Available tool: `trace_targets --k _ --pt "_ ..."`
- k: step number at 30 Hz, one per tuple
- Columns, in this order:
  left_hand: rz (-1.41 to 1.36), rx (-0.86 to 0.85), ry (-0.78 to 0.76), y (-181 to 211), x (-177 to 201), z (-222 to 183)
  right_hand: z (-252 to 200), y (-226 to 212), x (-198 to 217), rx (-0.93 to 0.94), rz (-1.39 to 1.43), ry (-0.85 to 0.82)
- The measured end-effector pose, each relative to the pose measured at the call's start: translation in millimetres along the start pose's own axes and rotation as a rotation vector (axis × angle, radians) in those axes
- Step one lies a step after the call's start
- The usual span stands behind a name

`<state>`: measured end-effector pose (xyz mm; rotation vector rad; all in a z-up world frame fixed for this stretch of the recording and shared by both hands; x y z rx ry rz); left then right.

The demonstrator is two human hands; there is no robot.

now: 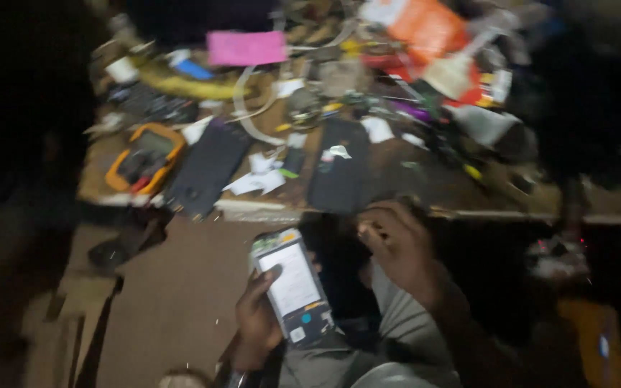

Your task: Disassembling a mobile phone using a precision screwdriver on a workbench.

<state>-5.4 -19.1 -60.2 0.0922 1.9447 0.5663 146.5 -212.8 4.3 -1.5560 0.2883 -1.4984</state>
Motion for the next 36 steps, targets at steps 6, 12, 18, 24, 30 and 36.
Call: trace_targets --k 6,12,18,24,30,36 --pt "-0.048 -0.109 -0.004 1.2 2.0 7.8 30.5 -39.8 -22.4 0.174 -0.072 0.000" --pt "-0.051 -0.285 -0.005 16.0 -2.3 11.9 85.2 -72.3 -88.1 0.507 -0.013 -0.193" --pt "-0.102 -0.282 0.053 20.7 5.0 14.4 150.3 -41.3 -185.3 0.808 -0.328 -0.104" --pt "-0.116 -0.196 0.058 17.4 8.9 16.8 162.1 -46.3 -200.0 0.802 -0.502 -0.100" --pt "-0.071 -0.216 0.016 15.2 14.8 17.6 163.2 -53.3 -144.8 0.756 -0.270 -0.116" --pt "-0.101 -0.207 0.004 18.2 7.5 15.9 179.7 -62.3 -72.6 0.586 -0.226 -0.026"
Point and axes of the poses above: each hand's wrist, its own z-axis towards the middle knuckle, its own x-axis out of the back of the hand, y = z × x, the point moved 2 cm from there along z, towards the middle knuckle, and after that the axes turned 12 degrees about -x, right-handed, at the moved point
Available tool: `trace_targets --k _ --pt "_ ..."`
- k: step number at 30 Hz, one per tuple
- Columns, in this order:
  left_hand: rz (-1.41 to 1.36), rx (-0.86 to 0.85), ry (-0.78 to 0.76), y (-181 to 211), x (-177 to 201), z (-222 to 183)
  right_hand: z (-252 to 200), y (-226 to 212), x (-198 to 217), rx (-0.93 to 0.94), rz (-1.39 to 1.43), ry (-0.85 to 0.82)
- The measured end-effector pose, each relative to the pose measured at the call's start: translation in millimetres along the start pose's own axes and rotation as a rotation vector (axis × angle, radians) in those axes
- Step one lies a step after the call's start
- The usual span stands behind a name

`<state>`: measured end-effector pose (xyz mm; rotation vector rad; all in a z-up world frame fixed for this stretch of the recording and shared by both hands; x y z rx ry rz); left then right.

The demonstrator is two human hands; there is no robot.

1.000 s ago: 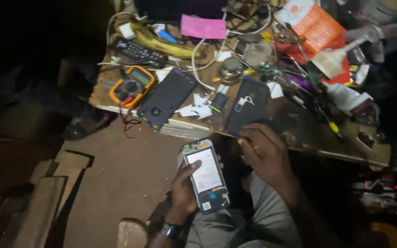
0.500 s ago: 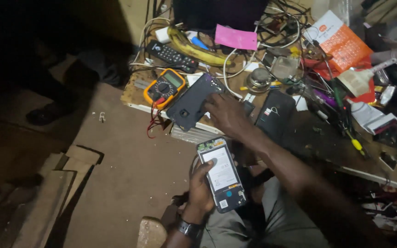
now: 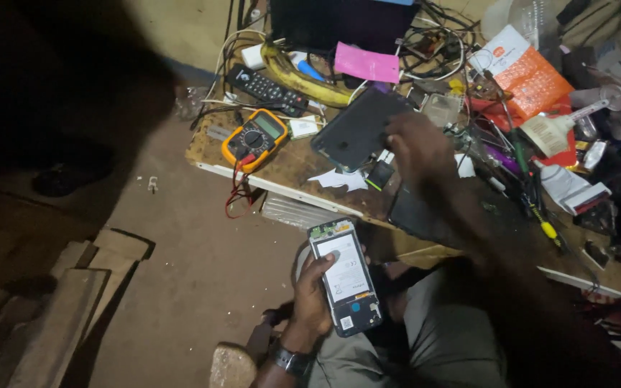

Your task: Disassembling a mobile phone using a precision screwdriver on a workbench.

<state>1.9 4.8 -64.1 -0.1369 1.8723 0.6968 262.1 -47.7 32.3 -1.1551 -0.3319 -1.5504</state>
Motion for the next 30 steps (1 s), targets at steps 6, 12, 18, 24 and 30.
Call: trace_targets --k 6,12,18,24,30 --pt "0.072 0.030 0.080 -4.2 2.7 -0.8 -20.8 7.6 4.3 0.198 -0.263 0.038" --pt "0.109 0.001 0.047 -0.4 -6.9 -3.1 -33.9 -13.5 -67.3 0.131 0.050 -0.034" --pt "0.104 -0.025 0.023 5.8 -11.4 -3.5 -14.3 -6.8 -104.5 0.116 0.116 -0.117" --pt "0.054 0.022 0.070 -0.9 -1.8 -1.7 -29.7 17.6 -50.4 -0.182 0.118 -0.021" --pt "0.060 0.002 0.035 -2.8 -0.7 -1.2 -99.4 19.5 14.2 -0.531 0.144 -0.250"
Point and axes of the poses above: each hand's wrist, its own z-axis towards the middle knuckle, its own x-axis out of the back of the hand, y = z × x, the point moved 2 cm from there along z, towards the middle knuckle, and after that the axes turned 12 degrees about -x, right-handed, at the moved point
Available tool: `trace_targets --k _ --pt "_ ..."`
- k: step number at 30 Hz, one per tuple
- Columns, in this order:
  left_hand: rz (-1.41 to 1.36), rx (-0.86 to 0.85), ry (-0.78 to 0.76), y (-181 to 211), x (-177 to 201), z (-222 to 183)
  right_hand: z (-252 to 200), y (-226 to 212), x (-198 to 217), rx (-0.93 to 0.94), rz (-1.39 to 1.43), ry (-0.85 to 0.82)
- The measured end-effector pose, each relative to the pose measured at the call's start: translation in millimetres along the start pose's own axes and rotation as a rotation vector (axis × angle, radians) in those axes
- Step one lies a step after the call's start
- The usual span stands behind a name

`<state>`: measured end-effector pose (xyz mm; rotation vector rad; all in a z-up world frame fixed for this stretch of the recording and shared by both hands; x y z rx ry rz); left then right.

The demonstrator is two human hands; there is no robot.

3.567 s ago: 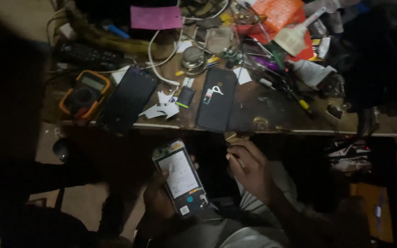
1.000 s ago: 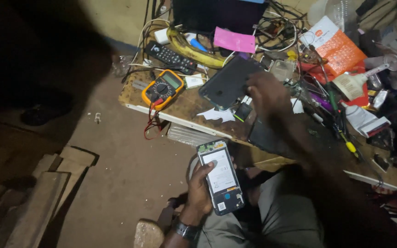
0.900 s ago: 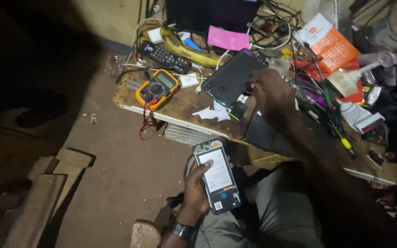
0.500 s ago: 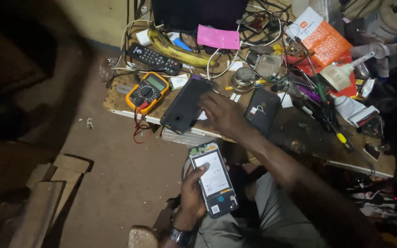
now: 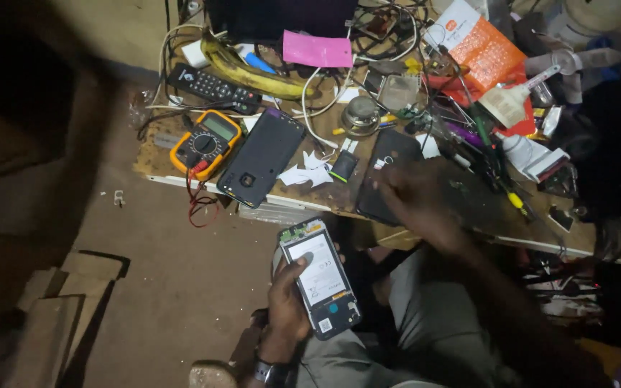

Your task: Disassembling a mobile phone using a precision screwdriver on a workbench.

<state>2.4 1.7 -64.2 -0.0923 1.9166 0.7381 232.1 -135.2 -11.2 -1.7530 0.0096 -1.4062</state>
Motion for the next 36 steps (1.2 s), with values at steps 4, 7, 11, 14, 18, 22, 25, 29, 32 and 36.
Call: trace_targets --k 4,7,11,14,18,22,25,29,32,36 --pt "0.025 0.017 0.014 3.6 0.3 -1.0 -22.7 25.8 2.9 0.320 -0.185 0.018" --pt "0.040 0.083 0.051 0.9 3.2 -1.4 -28.4 40.1 4.9 0.380 -0.297 0.095" --pt "0.018 0.078 0.015 0.5 7.4 -0.9 -31.0 31.2 16.9 0.363 -0.223 0.095" --pt "0.035 0.094 0.028 1.9 8.9 -1.0 -35.5 30.5 17.5 0.365 -0.173 0.083" --pt "0.034 0.120 0.080 3.0 9.3 -2.1 -49.5 34.4 18.4 0.205 -0.094 0.028" --pt "0.042 0.087 0.024 2.8 10.6 -1.5 -60.7 47.4 32.3 -0.092 0.092 0.204" --pt "0.015 0.087 -0.052 1.7 12.5 -1.0 -64.8 58.4 39.2 -0.251 -0.057 0.357" --pt "0.051 0.105 0.020 0.3 11.0 -1.1 -68.2 46.9 34.4 -0.075 -0.012 0.230" --pt "0.050 0.099 0.011 0.0 13.8 -1.3 -76.6 39.8 20.9 0.148 -0.092 0.160" --pt "0.061 0.089 -0.014 0.3 17.4 -1.6 -86.7 47.1 0.8 0.198 -0.226 0.183"
Point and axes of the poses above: each hand's wrist, its own z-axis towards the middle knuckle, its own x-axis out of the back of the hand, y = z × x, the point moved 2 cm from there along z, towards the middle knuckle, and after that the axes turned 12 degrees about -x, right-handed, at the moved point
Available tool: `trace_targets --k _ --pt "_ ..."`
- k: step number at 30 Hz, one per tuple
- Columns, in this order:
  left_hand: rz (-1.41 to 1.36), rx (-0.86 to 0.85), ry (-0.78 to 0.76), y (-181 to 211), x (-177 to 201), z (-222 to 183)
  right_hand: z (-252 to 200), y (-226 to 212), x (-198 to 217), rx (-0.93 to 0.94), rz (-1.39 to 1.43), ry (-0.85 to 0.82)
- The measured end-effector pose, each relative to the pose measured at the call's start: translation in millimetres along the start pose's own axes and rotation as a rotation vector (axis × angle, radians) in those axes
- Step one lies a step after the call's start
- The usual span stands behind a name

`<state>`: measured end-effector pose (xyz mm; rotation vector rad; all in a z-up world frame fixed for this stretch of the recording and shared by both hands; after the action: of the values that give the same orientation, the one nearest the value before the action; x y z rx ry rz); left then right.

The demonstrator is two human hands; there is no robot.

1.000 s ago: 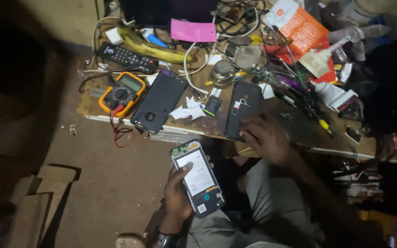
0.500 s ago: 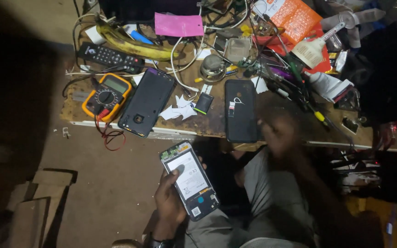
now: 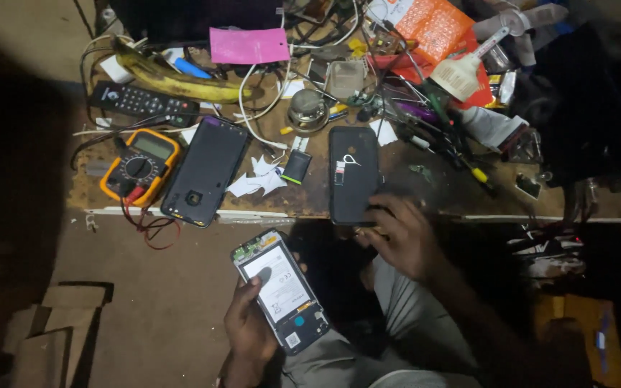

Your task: Disassembling a mobile phone using a precision screwdriver on a workbench.

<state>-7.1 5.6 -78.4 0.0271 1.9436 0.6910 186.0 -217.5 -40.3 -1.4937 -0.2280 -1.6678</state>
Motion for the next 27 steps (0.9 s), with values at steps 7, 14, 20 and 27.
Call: trace_targets --k 7,14,20,27 --pt "0.010 -0.027 -0.026 2.2 -7.7 -1.5 -14.4 12.0 -0.2 -0.002 -0.022 0.006" --pt "-0.026 0.020 0.027 0.8 -9.6 -1.6 -32.3 39.6 7.4 -0.033 -0.096 0.062" --pt "-0.007 -0.020 -0.004 -1.4 -8.3 -1.6 -33.3 40.1 21.2 -0.161 -0.124 -0.009" --pt "-0.008 -0.005 -0.003 -1.8 -7.0 0.3 -39.7 109.0 8.1 -0.366 -0.174 -0.171"
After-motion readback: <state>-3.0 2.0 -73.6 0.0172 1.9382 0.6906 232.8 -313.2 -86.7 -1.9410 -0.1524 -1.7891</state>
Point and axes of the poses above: each hand's wrist, its own z-axis towards the middle knuckle, its own x-axis out of the back of the hand, y = z × x, the point moved 2 cm from there along z, towards the middle knuckle, and after that the axes turned 12 degrees about -x, right-handed, at the moved point
